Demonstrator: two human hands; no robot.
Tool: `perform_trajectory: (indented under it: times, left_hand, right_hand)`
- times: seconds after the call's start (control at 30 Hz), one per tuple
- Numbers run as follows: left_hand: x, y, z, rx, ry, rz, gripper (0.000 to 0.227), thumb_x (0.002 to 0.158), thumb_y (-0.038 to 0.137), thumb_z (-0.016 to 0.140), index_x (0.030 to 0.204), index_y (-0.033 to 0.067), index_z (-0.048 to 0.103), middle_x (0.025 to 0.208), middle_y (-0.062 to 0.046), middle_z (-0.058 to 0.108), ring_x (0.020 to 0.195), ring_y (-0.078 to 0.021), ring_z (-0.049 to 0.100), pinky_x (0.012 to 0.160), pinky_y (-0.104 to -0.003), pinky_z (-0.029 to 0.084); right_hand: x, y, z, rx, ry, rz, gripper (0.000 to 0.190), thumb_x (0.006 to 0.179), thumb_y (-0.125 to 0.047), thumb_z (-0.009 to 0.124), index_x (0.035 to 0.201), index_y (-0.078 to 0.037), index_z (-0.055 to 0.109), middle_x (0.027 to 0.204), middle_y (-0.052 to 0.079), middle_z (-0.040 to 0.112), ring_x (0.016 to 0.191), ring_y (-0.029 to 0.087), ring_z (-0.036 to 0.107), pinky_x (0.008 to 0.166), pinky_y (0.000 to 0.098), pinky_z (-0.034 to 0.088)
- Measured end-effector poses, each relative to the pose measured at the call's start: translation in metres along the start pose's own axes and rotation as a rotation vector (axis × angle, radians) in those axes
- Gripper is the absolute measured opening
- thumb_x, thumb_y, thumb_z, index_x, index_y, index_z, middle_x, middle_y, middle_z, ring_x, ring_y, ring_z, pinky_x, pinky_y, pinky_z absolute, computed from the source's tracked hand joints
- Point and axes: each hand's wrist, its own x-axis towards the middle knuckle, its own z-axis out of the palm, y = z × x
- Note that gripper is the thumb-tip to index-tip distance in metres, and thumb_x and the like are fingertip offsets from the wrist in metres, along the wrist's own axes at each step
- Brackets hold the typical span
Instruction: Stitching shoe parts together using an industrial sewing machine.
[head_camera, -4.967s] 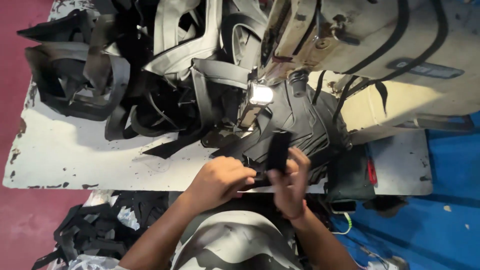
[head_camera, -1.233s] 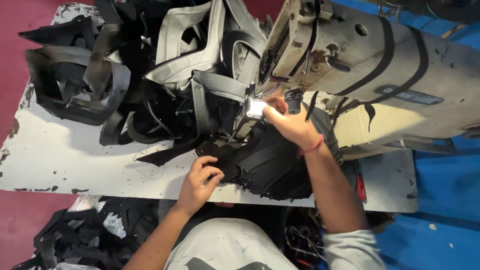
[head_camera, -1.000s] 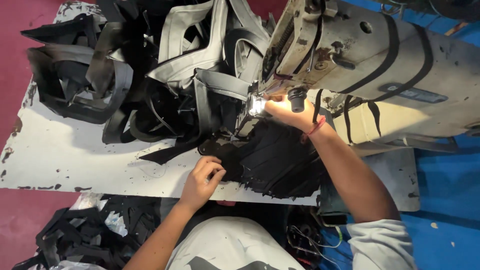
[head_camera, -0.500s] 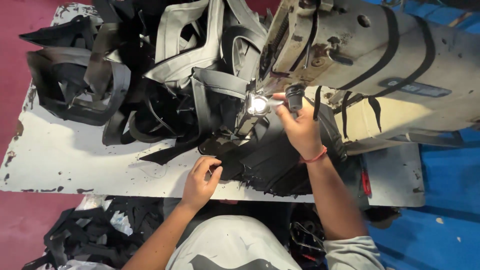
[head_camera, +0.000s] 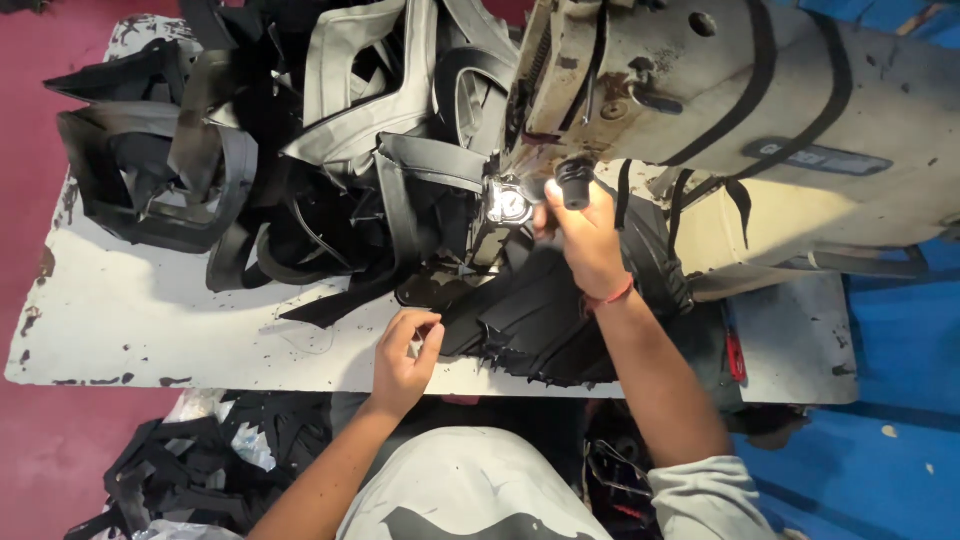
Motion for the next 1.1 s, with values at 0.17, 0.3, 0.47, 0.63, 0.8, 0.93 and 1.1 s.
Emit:
perform_trajectory:
  times: [0.17,0.3,0.47,0.63,0.8,0.93,1.1]
  left_hand:
    - [0.043,0.043,0.006,-0.019,-0.011,0.078,0.011,0.094,0.003,0.068,0.105,0.0023,0.065,0.092,-0.009,0.068,0.072,-0.0205,0.064,0.066,-0.031,0.052]
    - [0.083,0.07,0.001,0.139,-0.055,0.352,0.012,0.092,0.007,0.074,0.087,0.0073,0.063,0.077,-0.005,0.061,0.067,-0.0243,0.058,0.064,-0.036,0.045]
    - [0.093,0.099,0.004,0.154,-0.299,0.879,0.031,0.087,0.012,0.078,0.067,0.014,0.055,0.063,-0.001,0.052,0.057,-0.0242,0.051,0.055,-0.04,0.036]
    - [0.105,0.109,0.016,0.28,-0.225,0.697,0.017,0.082,0.01,0.071,0.097,0.0112,0.063,0.074,-0.005,0.055,0.069,-0.026,0.059,0.062,-0.04,0.043]
    - [0.138,0.1,0.027,0.836,-0.19,0.565,0.013,0.084,0.011,0.068,0.096,0.0087,0.064,0.066,-0.005,0.061,0.061,-0.0227,0.065,0.053,-0.036,0.049]
    - [0.156,0.098,0.04,1.024,-0.441,0.346,0.009,0.087,0.012,0.063,0.094,0.0063,0.066,0.062,-0.01,0.066,0.058,-0.0262,0.07,0.05,-0.039,0.053]
    - [0.157,0.109,0.036,0.896,-0.371,0.434,0.02,0.093,0.011,0.059,0.112,0.0033,0.061,0.063,-0.011,0.065,0.057,-0.0267,0.069,0.049,-0.04,0.053]
  right_hand:
    - [0.017,0.002,-0.02,-0.77,-0.04,-0.38,0.034,0.108,-0.021,0.06,0.08,-0.001,0.064,0.069,0.003,0.061,0.063,0.013,0.056,0.059,0.0303,0.046]
    - [0.03,0.0,-0.028,-0.895,-0.092,-0.382,0.028,0.104,-0.021,0.061,0.087,0.0,0.068,0.07,0.005,0.065,0.064,0.014,0.06,0.059,0.0329,0.048]
    - [0.042,-0.009,-0.038,-0.928,-0.228,-0.454,0.027,0.102,-0.017,0.059,0.083,0.001,0.065,0.07,0.008,0.066,0.065,0.019,0.062,0.061,0.0339,0.049]
    - [0.034,-0.028,-0.034,-1.076,-0.44,-0.644,0.011,0.096,-0.004,0.055,0.094,-0.001,0.065,0.084,0.01,0.067,0.079,0.02,0.063,0.072,0.0344,0.05]
    - [0.033,-0.01,-0.033,-1.004,-0.404,-0.606,0.023,0.109,-0.019,0.053,0.1,-0.002,0.066,0.084,0.007,0.064,0.082,0.019,0.061,0.074,0.0328,0.048]
    - [0.029,-0.004,-0.033,-0.169,-0.352,0.15,0.023,0.107,-0.025,0.057,0.095,-0.005,0.062,0.082,-0.001,0.065,0.074,0.01,0.059,0.07,0.0259,0.048]
    - [-0.004,-0.017,-0.052,-0.394,-0.167,-0.073,0.018,0.105,-0.022,0.058,0.101,-0.005,0.063,0.083,-0.003,0.063,0.075,0.007,0.057,0.069,0.0226,0.046]
